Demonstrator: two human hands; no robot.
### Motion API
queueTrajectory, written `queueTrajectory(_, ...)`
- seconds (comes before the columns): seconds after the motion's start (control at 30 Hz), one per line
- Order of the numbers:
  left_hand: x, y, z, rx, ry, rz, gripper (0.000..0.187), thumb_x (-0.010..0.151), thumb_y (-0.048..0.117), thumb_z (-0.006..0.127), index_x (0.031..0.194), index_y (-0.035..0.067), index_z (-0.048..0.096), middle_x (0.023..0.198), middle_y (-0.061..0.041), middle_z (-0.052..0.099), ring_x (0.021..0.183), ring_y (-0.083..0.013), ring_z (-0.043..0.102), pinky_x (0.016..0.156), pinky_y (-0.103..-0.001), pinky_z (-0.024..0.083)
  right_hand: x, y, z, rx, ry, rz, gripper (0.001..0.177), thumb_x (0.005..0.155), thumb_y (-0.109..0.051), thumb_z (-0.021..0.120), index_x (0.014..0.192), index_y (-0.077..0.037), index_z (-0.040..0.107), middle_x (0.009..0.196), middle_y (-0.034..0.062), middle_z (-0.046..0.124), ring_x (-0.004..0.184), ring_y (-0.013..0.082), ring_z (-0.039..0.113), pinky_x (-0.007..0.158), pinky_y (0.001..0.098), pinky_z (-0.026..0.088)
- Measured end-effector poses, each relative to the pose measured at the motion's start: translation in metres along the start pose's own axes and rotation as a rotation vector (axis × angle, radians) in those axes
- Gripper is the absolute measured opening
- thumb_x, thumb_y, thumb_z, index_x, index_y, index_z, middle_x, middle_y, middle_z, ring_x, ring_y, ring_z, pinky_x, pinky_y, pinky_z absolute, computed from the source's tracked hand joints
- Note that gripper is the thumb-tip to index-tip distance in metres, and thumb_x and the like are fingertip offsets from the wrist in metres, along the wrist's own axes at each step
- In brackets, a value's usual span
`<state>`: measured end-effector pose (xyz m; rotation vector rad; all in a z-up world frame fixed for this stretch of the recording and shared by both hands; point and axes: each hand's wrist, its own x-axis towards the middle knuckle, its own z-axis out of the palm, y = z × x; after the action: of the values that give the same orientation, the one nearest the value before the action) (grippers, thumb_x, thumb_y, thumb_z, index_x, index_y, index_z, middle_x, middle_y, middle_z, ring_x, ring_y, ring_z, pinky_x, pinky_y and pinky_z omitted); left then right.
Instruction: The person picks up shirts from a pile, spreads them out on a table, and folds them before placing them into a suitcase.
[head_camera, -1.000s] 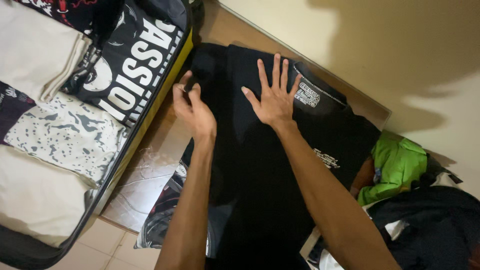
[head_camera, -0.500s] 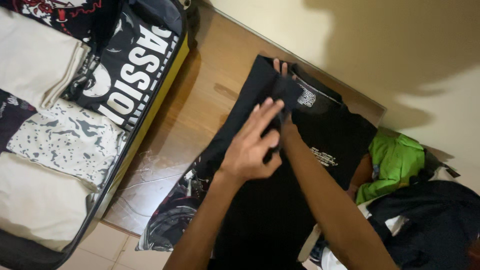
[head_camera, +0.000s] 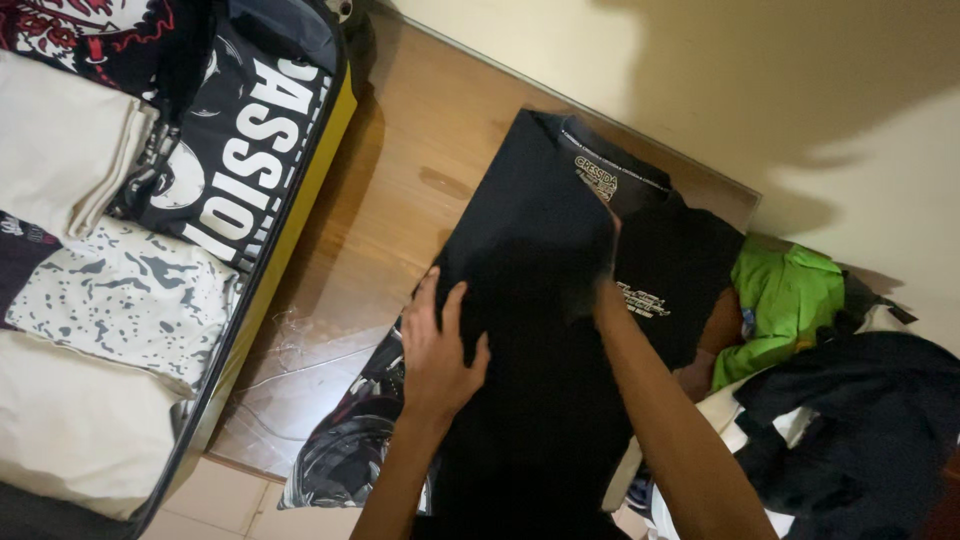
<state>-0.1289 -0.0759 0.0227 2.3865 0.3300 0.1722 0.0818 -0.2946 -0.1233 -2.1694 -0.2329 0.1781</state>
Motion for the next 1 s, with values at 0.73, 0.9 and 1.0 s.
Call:
queueTrajectory(0.73,-0.049,-0.045,-0.019,0.189,0.182,-0.17,0.03,0.09,0.015,0.074,0.118,0.007,0.066,0.114,-0.014,0.065,0.102,-0.0359,0.063,0.09,-0.047,0.051,-0.039,-0.104,-0.09,0.237,-0.102,0.543,0.07,0.089,-0.028,0.076,0.146,0.004,0.049,0.133,0.0191,0.064,0.123,0.0259,0.062,0.105,0.0344,0.046)
queueTrajectory(0.9,-0.047,-0.027,-0.029,0.103,0.248,-0.012,0.024,0.095,0.017,0.071,0.116,0.008,0.065,0.113,-0.013,0.068,0.1,-0.035,0.069,0.083,-0.043,0.057,-0.042,-0.113,-0.104,0.393,0.049,0.416,0.035,0.095,-0.018,0.071,0.126,-0.002,0.068,0.112,0.0068,0.069,0.104,0.0172,0.062,0.093,0.0295,0.049)
queueTrajectory(1.0,-0.048,-0.012,-0.033,0.145,0.181,-0.006,0.022,0.093,0.021,0.073,0.113,0.012,0.069,0.106,-0.012,0.068,0.091,-0.0335,0.071,0.072,-0.042,0.058,-0.04,-0.127,-0.116,0.588,0.059,0.333,0.024,0.099,-0.014,0.068,0.12,-0.003,0.07,0.109,0.0017,0.07,0.101,0.0135,0.063,0.092,0.0272,0.05)
